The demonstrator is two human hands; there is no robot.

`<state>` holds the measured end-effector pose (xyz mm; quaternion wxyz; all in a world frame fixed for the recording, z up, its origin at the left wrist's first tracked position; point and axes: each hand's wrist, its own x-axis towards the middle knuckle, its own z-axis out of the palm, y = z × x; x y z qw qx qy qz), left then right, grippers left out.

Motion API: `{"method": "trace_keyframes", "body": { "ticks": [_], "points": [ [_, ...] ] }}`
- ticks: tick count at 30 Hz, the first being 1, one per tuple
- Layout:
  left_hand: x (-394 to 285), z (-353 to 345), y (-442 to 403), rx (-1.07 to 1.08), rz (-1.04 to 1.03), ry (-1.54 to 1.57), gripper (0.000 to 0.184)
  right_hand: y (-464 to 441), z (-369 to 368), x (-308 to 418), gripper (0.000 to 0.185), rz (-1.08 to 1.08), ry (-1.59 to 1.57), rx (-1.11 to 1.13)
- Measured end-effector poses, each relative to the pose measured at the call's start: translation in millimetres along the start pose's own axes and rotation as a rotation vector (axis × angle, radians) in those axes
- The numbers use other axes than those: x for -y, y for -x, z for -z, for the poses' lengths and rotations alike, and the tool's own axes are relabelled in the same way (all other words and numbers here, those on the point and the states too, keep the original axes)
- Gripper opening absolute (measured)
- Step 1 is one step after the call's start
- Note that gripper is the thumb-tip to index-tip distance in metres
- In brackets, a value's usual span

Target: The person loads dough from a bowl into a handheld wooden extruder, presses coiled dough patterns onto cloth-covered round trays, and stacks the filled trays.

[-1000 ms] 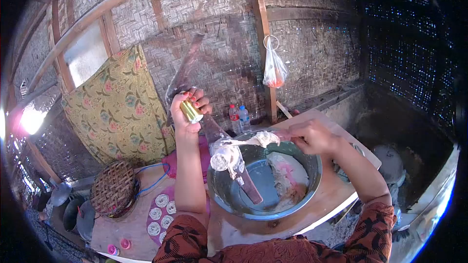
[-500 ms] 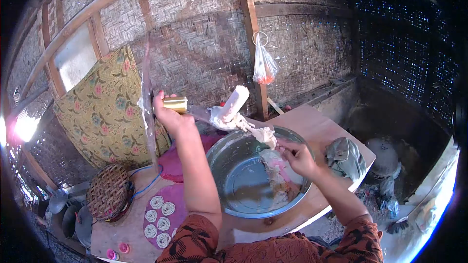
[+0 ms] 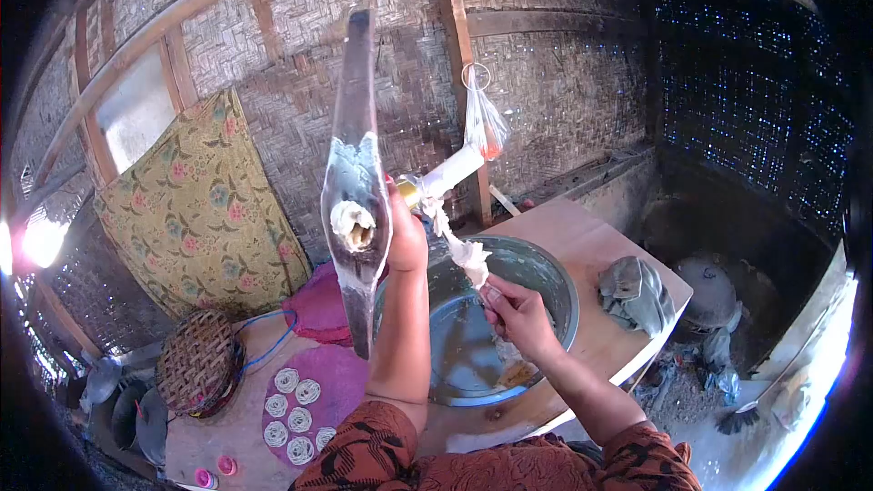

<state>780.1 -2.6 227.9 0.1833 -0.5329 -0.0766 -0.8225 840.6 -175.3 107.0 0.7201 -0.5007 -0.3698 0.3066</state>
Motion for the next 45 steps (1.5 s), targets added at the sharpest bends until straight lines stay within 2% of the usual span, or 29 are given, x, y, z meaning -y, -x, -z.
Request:
{"method": "trace_keyframes", "body": {
  "ticks": [2,4,6,8,9,11,12,14,15,17,18,19,21,23,24,25,27,28,29,31,32,33,34,35,37,39,41,43,45],
  "points": [
    [-2,-3,15,0.028,0.233,0.253,0.015,3,-1,9,0.034,-0.05,0.009,0.053],
    [12,-1,32,0.169,0.272,0.296,0.016,4,0,14,0.032,-0.039,-0.15,0.036],
    [36,3,35,0.398,0.133,0.189,0.022,15,20,37,0.032,-0.027,0.012,-0.007],
    [61,2,10,0.48,-0.226,-0.049,0.031,29,50,72,0.031,-0.01,0.194,0.001],
    [51,4,-14,0.494,-0.065,0.205,0.035,37,58,91,0.03,-0.011,0.209,0.056],
    [52,7,-31,0.484,-0.171,0.239,0.036,41,58,121,0.028,-0.022,0.218,0.035],
    [61,7,-26,0.622,-0.197,0.186,0.04,37,59,130,0.029,0.104,0.409,0.085],
    [69,1,-14,0.596,-0.391,0.149,0.035,29,60,144,0.037,0.276,0.858,0.063],
    [51,8,-26,0.673,-0.416,0.069,0.031,27,55,152,0.037,0.275,0.859,0.055],
    [22,18,-41,0.689,-0.364,0.171,0.024,28,35,167,0.044,0.828,1.664,-0.083],
    [7,25,-47,0.86,-0.314,0.162,0.025,27,25,164,0.047,0.831,1.807,-0.042],
    [-1,30,-48,1.031,-0.258,0.15,0.027,27,16,158,0.047,0.828,1.806,-0.039],
    [6,27,-25,0.995,-0.237,0.318,0.031,26,4,140,0.047,1.08,1.956,-0.028],
    [8,33,-18,1.181,-0.135,0.305,0.031,24,10,122,0.046,1.122,1.941,0.022],
    [18,34,-11,1.229,-0.117,0.319,0.045,24,14,118,0.046,1.159,1.925,0.07],
    [25,36,-6,1.225,-0.112,0.31,0.045,29,16,120,0.046,1.169,1.923,0.078],
    [40,35,4,1.171,-0.109,0.012,0.033,44,23,135,0.048,0.944,2.056,0.037],
    [55,28,11,1.191,0.017,-0.024,0.034,48,28,146,0.051,0.912,1.923,0.006],
    [78,23,27,1.056,-0.04,-0.001,0.032,43,28,147,0.051,0.922,1.926,0.002],
    [56,27,10,1.042,-0.123,-0.003,0.023,31,26,143,0.056,0.947,1.533,-0.261],
    [34,27,3,1.133,0.168,0.262,0.024,23,18,137,0.063,0.831,1.301,-0.229],
    [25,24,8,1.204,0.042,0.126,0.027,11,10,122,0.063,0.823,1.306,-0.235],
    [15,21,12,1.263,-0.094,-0.005,0.029,-5,1,103,0.062,0.838,1.039,-0.226],
    [-6,27,0,1.266,-0.041,0.041,0.031,-15,-7,89,0.062,0.849,0.771,-0.213],
    [-9,18,8,1.246,0.019,0.012,0.03,-15,-25,68,0.064,0.752,0.678,-0.22],
    [29,2,40,1.155,-0.086,-0.066,0.03,9,-30,58,0.063,0.7,0.825,-0.268],
    [52,1,36,1.329,0.159,-0.088,0.028,23,-16,46,0.06,0.578,0.82,-0.063],
    [53,16,16,1.007,-0.016,-0.125,0.025,15,16,42,0.057,0.57,0.677,0.024],
    [46,23,16,0.752,0.294,0.263,0.022,10,24,45,0.054,0.537,0.539,0.102]
  ]
}}
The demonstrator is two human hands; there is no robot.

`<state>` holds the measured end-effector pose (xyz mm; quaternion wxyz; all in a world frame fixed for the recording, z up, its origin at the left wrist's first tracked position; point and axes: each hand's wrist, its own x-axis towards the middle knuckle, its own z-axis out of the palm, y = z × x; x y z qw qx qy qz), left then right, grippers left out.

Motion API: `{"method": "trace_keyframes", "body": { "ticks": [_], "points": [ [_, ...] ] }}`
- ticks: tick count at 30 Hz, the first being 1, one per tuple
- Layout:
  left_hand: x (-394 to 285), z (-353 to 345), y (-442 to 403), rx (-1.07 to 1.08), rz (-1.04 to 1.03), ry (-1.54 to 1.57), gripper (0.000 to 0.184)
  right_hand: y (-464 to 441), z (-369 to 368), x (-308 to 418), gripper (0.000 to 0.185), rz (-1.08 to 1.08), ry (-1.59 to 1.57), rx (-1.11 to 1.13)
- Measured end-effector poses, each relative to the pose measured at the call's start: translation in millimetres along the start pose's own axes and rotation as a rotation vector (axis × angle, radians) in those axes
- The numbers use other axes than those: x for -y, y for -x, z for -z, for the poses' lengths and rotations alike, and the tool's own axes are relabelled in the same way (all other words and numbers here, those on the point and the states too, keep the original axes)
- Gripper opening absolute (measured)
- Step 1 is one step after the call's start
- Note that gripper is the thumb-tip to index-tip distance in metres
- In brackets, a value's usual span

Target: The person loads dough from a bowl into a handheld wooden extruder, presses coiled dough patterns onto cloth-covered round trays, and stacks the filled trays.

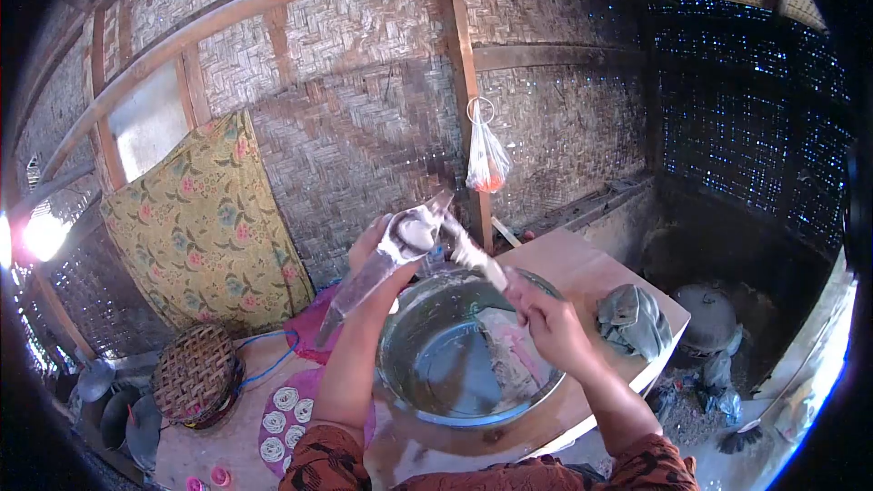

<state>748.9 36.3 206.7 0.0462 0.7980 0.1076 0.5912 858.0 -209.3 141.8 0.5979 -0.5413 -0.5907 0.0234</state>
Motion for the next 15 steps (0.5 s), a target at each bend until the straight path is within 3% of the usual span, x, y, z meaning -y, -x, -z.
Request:
{"method": "trace_keyframes", "body": {
  "ticks": [2,4,6,7,8,10,11,12,13,15],
  "points": [
    [-27,7,-5,0.046,-0.002,0.062,0.025,-15,2,8,0.048,-0.07,0.157,-0.04],
    [-17,-5,-8,-0.021,0.147,0.38,0.025,-13,-16,-1,0.049,0.003,0.07,-0.096],
    [-18,4,-9,0.063,0.016,-0.028,0.026,-9,-23,3,0.049,-0.028,0.049,-0.021],
    [-3,-1,-9,-0.038,-0.133,-0.139,0.028,-4,-23,-1,0.047,-0.108,-0.004,0.058],
    [10,-1,-10,-0.048,-0.145,-0.195,0.029,-1,-15,3,0.047,-0.107,-0.009,0.068],
    [22,16,-13,-0.051,-0.205,-0.273,0.03,1,11,19,0.043,-0.358,-0.179,0.25],
    [23,21,-17,0.012,-0.026,-0.293,0.033,1,28,16,0.04,-0.323,0.14,0.378],
    [40,24,-16,-0.061,-0.029,-0.223,0.032,-1,39,13,0.036,-0.282,0.461,0.505],
    [42,32,-22,-0.135,-0.038,-0.152,0.032,-3,38,8,0.036,-0.284,0.455,0.524],
    [29,69,-22,-0.126,0.079,-0.074,0.032,-4,29,-3,0.033,-0.558,1.111,1.07]
  ]
}}
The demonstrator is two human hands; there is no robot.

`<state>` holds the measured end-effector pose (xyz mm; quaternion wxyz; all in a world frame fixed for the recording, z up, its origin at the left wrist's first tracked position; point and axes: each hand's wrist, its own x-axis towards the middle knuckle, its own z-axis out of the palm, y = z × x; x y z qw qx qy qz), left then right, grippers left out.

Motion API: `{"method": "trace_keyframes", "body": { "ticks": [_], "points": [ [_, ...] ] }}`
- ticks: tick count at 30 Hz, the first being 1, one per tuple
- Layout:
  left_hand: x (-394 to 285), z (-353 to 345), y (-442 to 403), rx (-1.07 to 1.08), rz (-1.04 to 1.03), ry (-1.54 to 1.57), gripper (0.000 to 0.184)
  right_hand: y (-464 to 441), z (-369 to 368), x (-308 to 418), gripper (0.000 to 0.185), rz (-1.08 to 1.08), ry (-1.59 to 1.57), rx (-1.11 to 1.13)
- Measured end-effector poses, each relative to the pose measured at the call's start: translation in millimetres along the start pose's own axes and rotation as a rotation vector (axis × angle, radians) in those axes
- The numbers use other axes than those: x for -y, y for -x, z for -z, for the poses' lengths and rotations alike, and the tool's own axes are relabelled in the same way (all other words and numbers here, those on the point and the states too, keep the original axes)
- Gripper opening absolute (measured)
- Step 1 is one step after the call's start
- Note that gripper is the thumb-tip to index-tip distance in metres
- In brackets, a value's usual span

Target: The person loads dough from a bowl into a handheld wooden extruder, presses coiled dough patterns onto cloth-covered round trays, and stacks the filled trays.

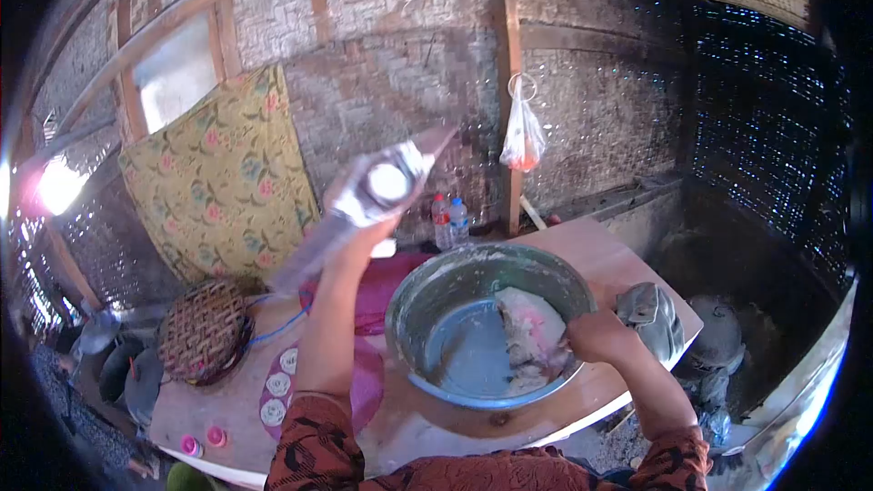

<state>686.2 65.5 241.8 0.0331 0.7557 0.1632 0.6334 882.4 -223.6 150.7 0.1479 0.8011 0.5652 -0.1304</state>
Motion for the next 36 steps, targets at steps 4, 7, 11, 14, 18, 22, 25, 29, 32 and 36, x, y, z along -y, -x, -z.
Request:
{"method": "trace_keyframes", "body": {
  "ticks": [4,7,11,14,18,22,25,29,32,36],
  "points": [
    [-8,78,-18,-0.006,0.435,0.808,0.016,-5,14,12,0.036,0.308,-0.252,-0.627],
    [-21,103,3,-0.005,0.552,1.497,0.009,-9,29,73,0.057,0.829,-1.072,-0.647],
    [-34,102,57,-0.016,0.852,1.973,0.013,-15,-4,166,0.083,0.752,-2.306,0.687],
    [-30,105,101,-0.12,1.041,1.628,0.012,-22,-39,194,0.088,0.938,-2.409,1.222],
    [42,125,171,-0.165,0.954,0.973,0.029,-19,-41,174,0.079,0.799,-2.37,0.768],
    [42,161,193,0.027,2.079,1.828,0.047,-12,-14,172,0.069,0.631,-2.036,0.014],
    [7,174,195,0.677,1.399,1.296,0.046,-6,14,194,0.071,0.662,-1.405,-0.509],
    [2,212,192,0.985,0.843,0.729,0.044,5,56,233,0.078,0.806,-0.821,-0.643],
    [16,230,199,1.077,0.755,0.593,0.043,-2,75,269,0.079,0.855,-0.685,-0.512],
    [50,238,232,1.013,0.767,0.778,0.033,-11,93,316,0.082,0.753,-0.562,-0.349]
  ]
}}
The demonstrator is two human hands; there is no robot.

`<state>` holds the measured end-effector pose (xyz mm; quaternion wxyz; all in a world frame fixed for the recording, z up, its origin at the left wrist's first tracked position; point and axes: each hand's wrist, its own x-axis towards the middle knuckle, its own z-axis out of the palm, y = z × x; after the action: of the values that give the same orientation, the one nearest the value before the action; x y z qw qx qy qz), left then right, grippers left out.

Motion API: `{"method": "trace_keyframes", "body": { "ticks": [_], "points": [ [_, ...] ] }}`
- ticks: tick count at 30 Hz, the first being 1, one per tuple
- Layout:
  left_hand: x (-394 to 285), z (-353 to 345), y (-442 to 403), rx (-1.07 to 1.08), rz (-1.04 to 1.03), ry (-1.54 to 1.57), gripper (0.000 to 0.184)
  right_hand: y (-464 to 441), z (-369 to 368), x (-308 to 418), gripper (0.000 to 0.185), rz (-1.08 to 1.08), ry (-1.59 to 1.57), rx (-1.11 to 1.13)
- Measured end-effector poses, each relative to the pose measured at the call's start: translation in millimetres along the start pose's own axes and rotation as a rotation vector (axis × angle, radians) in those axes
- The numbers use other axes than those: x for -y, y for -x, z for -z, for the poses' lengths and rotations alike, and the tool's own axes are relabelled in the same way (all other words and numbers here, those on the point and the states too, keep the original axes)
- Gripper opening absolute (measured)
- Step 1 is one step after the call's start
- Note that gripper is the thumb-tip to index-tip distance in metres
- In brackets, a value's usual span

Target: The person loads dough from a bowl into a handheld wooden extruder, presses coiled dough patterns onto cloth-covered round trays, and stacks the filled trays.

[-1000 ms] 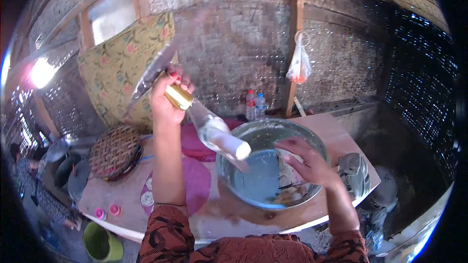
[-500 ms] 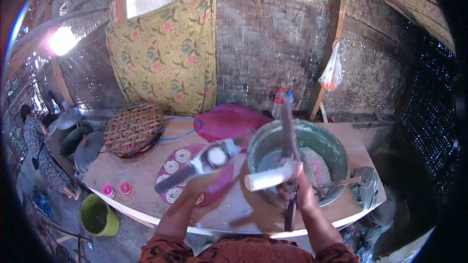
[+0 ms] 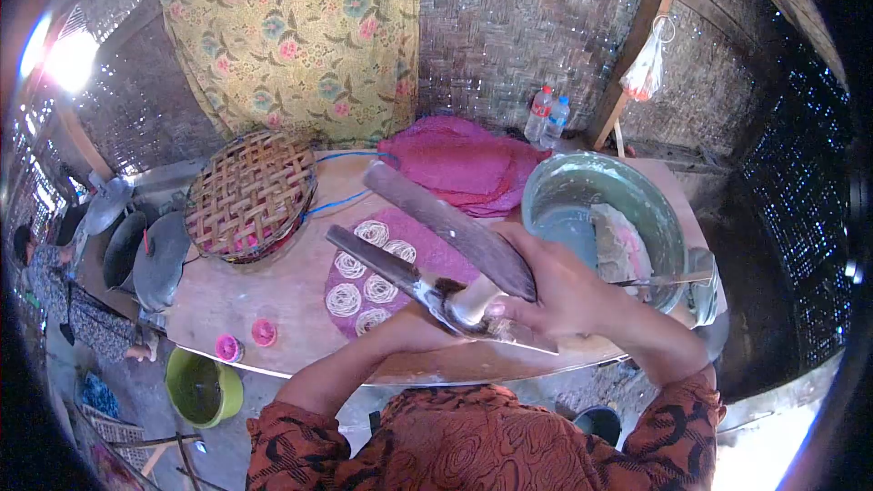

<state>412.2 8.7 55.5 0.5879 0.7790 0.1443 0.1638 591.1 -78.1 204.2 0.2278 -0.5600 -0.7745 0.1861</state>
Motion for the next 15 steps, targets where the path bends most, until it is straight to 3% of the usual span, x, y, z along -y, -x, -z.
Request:
{"method": "trace_keyframes", "body": {
  "ticks": [1,2,3,4,6,8,9,11,12,15],
  "points": [
    [-9,7,4,-0.006,-0.023,0.079,0.03,-9,1,8,0.084,-0.055,0.038,0.064],
    [-22,17,12,0.038,0.237,0.132,0.024,-16,4,17,0.084,-0.062,0.031,0.062],
    [-41,28,19,0.07,0.498,0.175,0.019,-22,9,30,0.084,0.146,0.261,-0.174],
    [-33,37,24,-0.015,0.374,0.335,0.013,-26,16,44,0.085,0.355,0.494,-0.417],
    [2,54,18,-0.168,0.34,0.95,0.01,-16,25,50,0.078,0.472,0.43,-0.675],
    [-5,78,12,-0.119,0.148,1.373,0.015,-12,4,39,0.076,0.541,0.385,-0.796],
    [-13,86,11,-0.082,0.078,1.566,0.021,-9,-23,39,0.065,0.436,-0.105,-0.77],
    [-16,96,10,-0.106,0.083,1.67,0.027,-18,-69,32,0.043,0.245,-0.488,-0.689],
    [-16,100,10,-0.134,0.096,1.776,0.034,-30,-89,25,0.034,0.176,-0.387,-0.669],
    [-4,109,3,-0.168,0.149,1.689,0.042,-60,-140,8,0.031,0.135,-0.383,-0.672]
  ]
}}
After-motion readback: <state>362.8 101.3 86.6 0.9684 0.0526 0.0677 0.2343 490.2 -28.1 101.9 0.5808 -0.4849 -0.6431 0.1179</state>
